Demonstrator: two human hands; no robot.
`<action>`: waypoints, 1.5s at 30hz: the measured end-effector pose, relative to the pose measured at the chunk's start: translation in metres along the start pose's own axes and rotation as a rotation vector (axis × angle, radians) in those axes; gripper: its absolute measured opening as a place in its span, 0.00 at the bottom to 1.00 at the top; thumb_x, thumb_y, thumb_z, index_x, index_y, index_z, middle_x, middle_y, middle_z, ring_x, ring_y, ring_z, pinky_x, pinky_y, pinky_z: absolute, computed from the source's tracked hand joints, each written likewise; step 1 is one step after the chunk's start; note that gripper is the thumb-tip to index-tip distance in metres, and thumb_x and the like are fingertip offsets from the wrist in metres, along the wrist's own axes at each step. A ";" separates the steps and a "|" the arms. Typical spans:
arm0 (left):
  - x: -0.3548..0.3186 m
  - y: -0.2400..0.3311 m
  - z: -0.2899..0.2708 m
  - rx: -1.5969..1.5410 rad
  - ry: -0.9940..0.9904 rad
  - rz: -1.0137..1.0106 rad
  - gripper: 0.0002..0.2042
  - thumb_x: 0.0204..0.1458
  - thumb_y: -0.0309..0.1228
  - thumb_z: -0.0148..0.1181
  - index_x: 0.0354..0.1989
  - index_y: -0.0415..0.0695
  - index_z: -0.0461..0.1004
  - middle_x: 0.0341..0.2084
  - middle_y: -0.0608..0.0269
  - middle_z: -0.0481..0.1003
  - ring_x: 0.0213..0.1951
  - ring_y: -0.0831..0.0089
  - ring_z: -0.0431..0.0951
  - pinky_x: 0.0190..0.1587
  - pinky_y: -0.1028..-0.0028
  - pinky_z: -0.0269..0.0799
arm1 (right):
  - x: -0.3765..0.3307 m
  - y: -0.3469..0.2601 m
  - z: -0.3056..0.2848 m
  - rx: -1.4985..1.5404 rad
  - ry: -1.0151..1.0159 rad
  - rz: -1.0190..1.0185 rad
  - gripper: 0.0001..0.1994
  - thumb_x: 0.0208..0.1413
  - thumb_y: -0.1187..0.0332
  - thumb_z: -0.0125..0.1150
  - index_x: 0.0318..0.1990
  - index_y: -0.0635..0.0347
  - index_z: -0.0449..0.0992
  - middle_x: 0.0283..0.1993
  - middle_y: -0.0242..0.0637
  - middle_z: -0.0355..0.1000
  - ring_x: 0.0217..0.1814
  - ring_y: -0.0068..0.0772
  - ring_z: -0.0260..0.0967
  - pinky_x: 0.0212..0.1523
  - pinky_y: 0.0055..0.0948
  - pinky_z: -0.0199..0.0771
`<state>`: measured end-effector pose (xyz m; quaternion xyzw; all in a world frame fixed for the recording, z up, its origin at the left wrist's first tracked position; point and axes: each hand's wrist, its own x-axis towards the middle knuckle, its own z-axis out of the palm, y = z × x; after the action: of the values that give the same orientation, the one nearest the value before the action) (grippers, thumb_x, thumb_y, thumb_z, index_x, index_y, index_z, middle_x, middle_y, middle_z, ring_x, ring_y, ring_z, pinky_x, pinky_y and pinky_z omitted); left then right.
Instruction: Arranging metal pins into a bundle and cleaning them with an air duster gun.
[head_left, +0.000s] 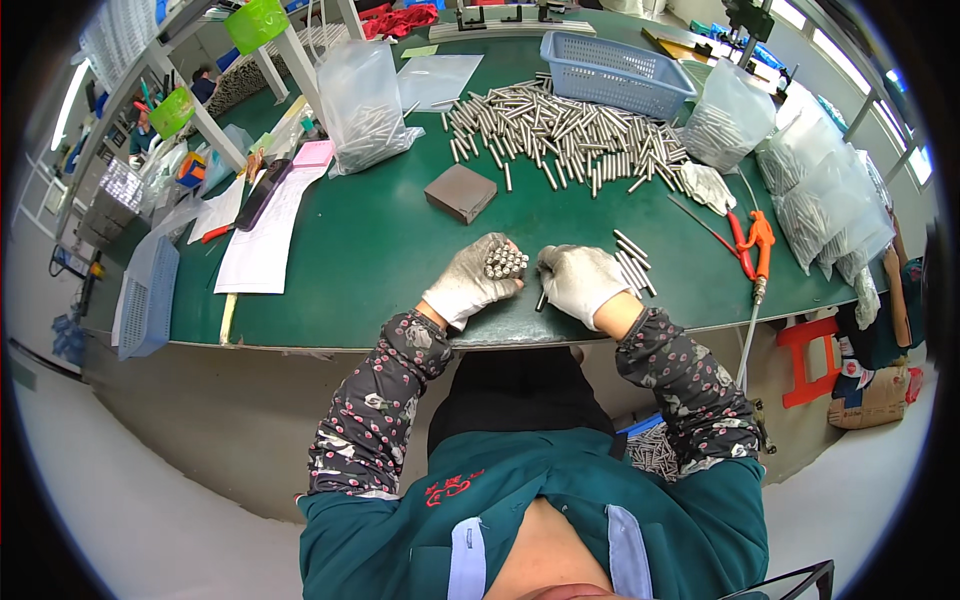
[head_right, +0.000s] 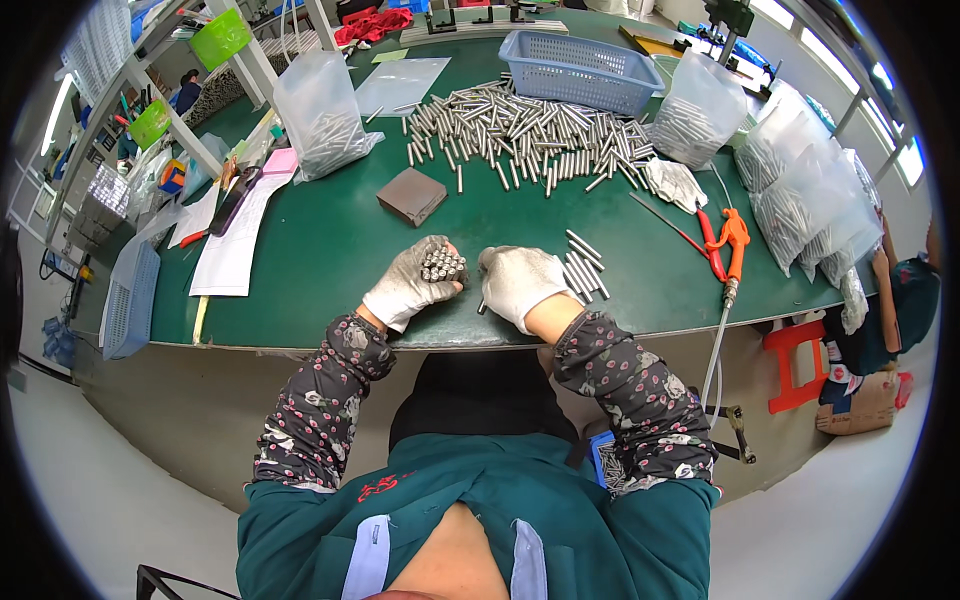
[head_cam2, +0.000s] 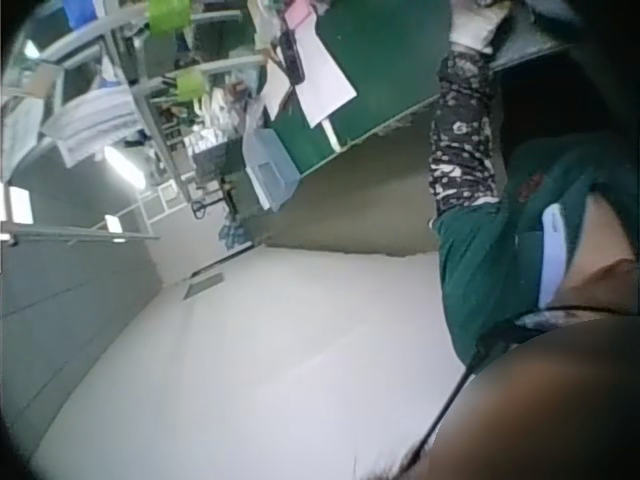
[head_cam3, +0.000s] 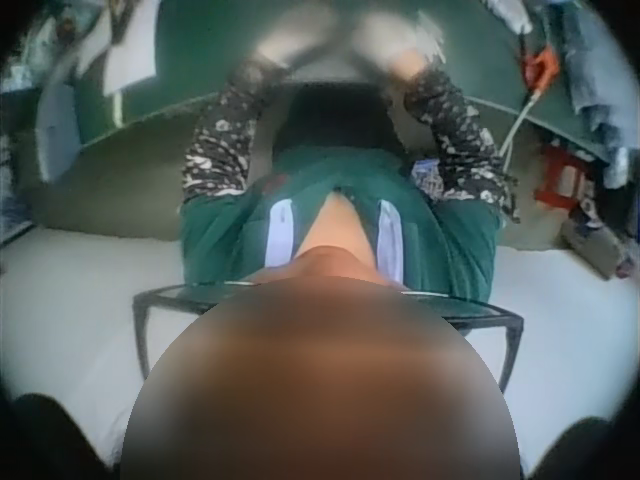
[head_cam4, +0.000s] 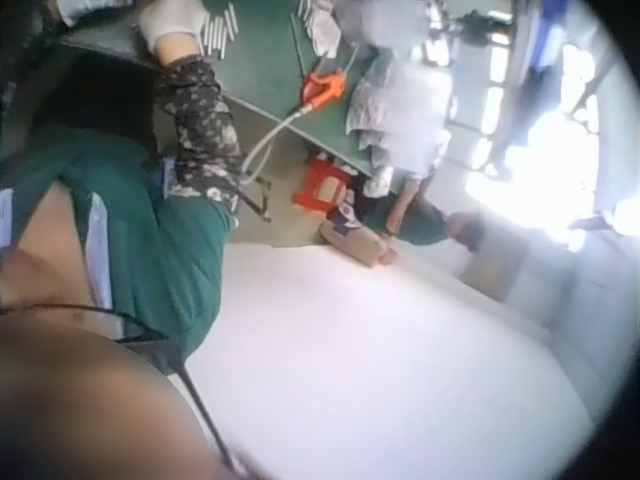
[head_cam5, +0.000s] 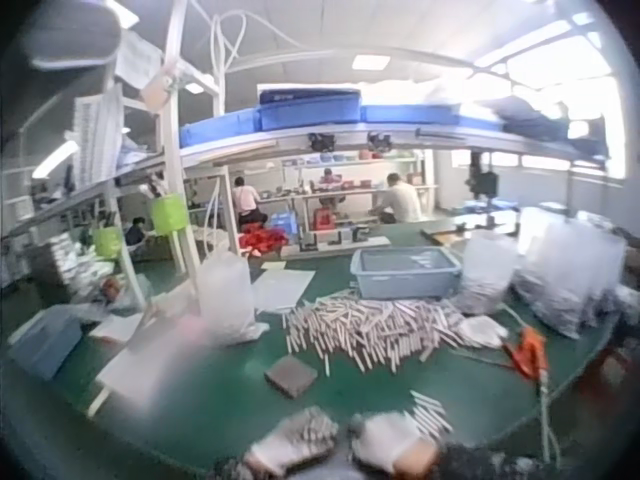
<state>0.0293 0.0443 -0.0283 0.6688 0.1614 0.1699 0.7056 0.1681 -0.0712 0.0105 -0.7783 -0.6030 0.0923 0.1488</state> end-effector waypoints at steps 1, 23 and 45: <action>-0.001 0.002 0.001 -0.013 0.016 0.003 0.20 0.39 0.15 0.61 0.41 0.43 0.64 0.31 0.70 0.70 0.36 0.79 0.71 0.42 0.80 0.67 | 0.000 -0.003 0.000 0.002 -0.001 -0.001 0.08 0.43 0.70 0.51 0.32 0.61 0.72 0.35 0.45 0.73 0.38 0.46 0.71 0.39 0.37 0.70; -0.003 0.004 -0.001 -0.057 0.148 0.159 0.27 0.34 0.15 0.63 0.46 0.45 0.63 0.34 0.71 0.70 0.38 0.81 0.69 0.44 0.80 0.66 | 0.010 -0.022 0.026 0.676 0.414 -0.202 0.14 0.43 0.77 0.55 0.41 0.61 0.71 0.35 0.45 0.72 0.37 0.45 0.71 0.37 0.34 0.71; -0.003 -0.001 -0.005 -0.009 0.132 0.210 0.51 0.29 0.19 0.67 0.65 0.55 0.43 0.32 0.69 0.71 0.34 0.79 0.70 0.41 0.79 0.68 | 0.011 -0.021 0.025 0.562 0.482 -0.335 0.14 0.43 0.77 0.56 0.41 0.60 0.71 0.34 0.42 0.72 0.36 0.44 0.71 0.36 0.34 0.71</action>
<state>0.0247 0.0475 -0.0297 0.6660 0.1358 0.2871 0.6749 0.1437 -0.0528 -0.0053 -0.5978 -0.6206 0.0431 0.5056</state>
